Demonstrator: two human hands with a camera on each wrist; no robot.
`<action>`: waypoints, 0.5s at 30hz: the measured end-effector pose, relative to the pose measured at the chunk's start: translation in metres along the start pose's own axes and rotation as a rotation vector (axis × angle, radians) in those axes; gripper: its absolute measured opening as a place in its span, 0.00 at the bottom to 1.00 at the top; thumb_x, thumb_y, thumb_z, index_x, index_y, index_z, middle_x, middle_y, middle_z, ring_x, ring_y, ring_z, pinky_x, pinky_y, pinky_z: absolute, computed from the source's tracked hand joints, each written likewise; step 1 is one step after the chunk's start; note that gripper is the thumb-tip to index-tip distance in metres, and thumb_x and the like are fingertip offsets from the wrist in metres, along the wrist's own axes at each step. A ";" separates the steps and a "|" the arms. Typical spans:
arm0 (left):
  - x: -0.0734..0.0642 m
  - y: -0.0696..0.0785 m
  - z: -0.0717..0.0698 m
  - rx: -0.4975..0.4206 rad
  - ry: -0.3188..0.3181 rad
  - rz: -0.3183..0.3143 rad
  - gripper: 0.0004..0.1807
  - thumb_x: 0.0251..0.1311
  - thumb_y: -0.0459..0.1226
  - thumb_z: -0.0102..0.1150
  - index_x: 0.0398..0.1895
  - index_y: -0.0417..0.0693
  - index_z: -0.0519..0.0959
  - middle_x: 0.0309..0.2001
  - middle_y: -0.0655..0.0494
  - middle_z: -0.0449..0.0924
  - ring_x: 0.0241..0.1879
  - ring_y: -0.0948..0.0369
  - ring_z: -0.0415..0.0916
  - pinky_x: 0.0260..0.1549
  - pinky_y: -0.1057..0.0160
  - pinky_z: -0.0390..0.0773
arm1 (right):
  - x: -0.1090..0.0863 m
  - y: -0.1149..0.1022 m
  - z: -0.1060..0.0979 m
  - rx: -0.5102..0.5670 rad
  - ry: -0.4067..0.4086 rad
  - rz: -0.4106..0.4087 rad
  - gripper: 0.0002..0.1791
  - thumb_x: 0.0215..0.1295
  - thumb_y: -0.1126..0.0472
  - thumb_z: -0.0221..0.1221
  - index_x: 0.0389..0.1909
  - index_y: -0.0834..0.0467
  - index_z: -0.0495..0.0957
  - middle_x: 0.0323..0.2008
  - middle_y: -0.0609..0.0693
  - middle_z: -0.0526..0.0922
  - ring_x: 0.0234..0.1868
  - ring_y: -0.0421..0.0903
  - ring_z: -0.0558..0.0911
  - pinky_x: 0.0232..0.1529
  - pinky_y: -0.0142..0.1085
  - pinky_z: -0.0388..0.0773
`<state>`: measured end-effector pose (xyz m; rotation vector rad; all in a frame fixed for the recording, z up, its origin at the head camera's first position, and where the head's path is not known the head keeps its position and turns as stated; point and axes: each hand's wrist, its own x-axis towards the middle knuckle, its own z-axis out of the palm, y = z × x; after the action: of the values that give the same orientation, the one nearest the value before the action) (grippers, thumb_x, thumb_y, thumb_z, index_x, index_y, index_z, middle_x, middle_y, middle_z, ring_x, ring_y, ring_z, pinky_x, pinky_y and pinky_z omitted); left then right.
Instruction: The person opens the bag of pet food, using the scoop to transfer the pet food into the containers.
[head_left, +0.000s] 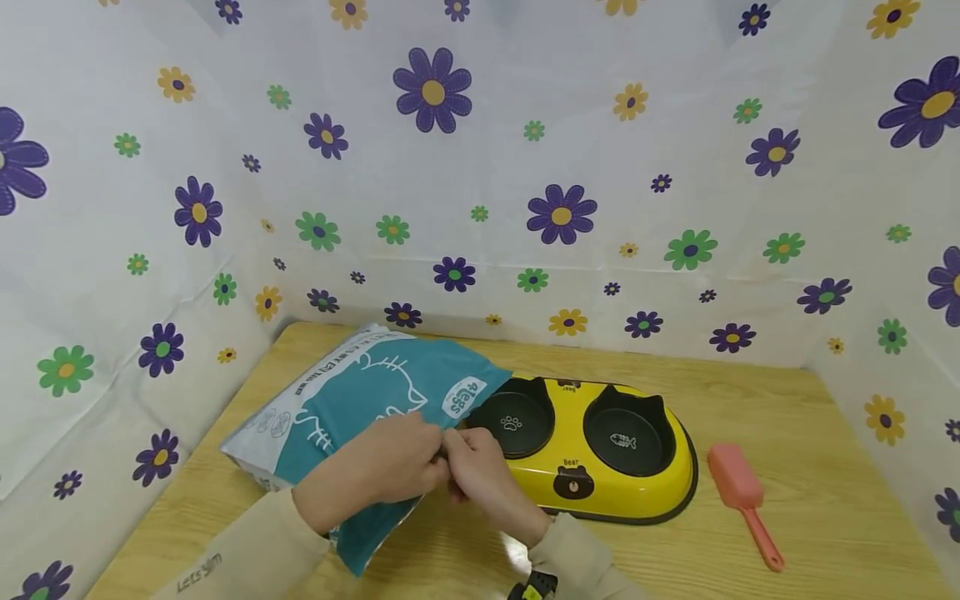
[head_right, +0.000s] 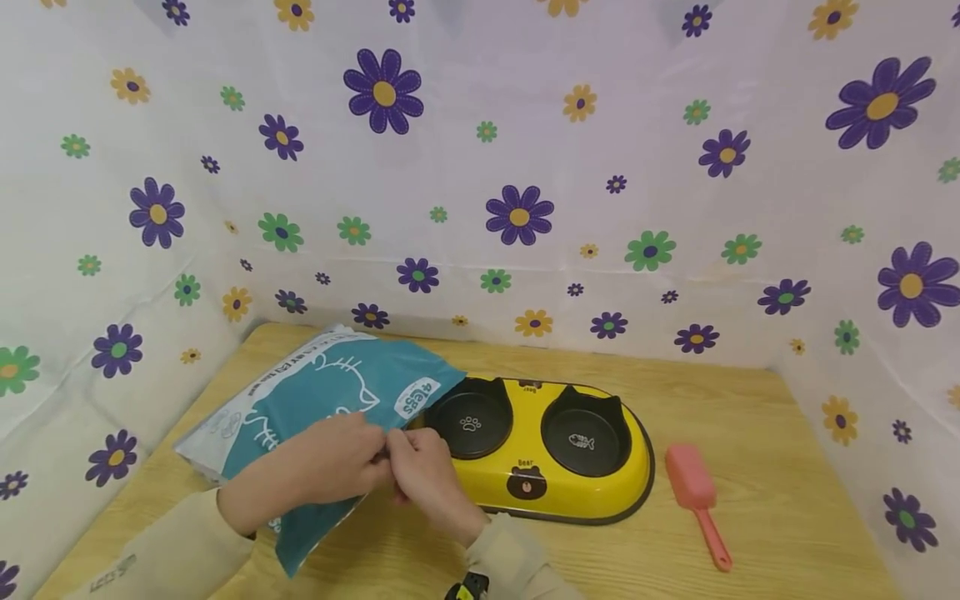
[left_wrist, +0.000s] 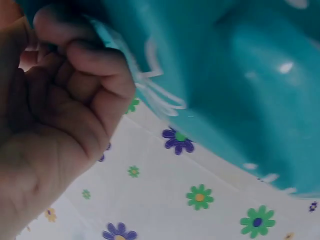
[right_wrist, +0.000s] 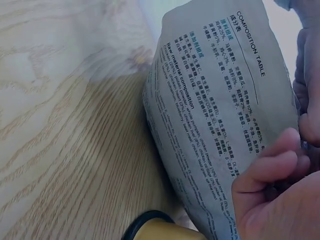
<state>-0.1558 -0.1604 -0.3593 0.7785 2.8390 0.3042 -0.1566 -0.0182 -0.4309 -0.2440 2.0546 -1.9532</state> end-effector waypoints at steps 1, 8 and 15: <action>0.000 -0.002 0.001 -0.020 0.006 0.012 0.22 0.61 0.35 0.56 0.10 0.53 0.64 0.11 0.61 0.57 0.11 0.63 0.57 0.14 0.67 0.57 | 0.000 -0.001 0.000 0.004 0.005 0.006 0.26 0.75 0.57 0.48 0.13 0.56 0.68 0.08 0.45 0.66 0.08 0.41 0.65 0.11 0.28 0.61; -0.004 -0.017 0.000 -0.036 0.078 0.077 0.23 0.57 0.34 0.55 0.09 0.56 0.60 0.11 0.65 0.52 0.12 0.66 0.51 0.15 0.70 0.51 | 0.002 -0.009 0.011 -0.011 0.048 0.034 0.27 0.74 0.56 0.47 0.09 0.52 0.61 0.05 0.44 0.60 0.07 0.41 0.57 0.10 0.31 0.52; -0.009 -0.019 -0.010 0.020 0.145 0.068 0.22 0.56 0.33 0.54 0.09 0.55 0.58 0.11 0.65 0.51 0.11 0.67 0.50 0.14 0.71 0.50 | 0.003 -0.023 0.017 -0.034 0.111 -0.001 0.29 0.73 0.56 0.46 0.08 0.51 0.56 0.05 0.43 0.57 0.07 0.41 0.54 0.11 0.32 0.50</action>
<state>-0.1600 -0.1824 -0.3528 0.8934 2.9579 0.3570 -0.1560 -0.0370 -0.4087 -0.1469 2.1586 -1.9745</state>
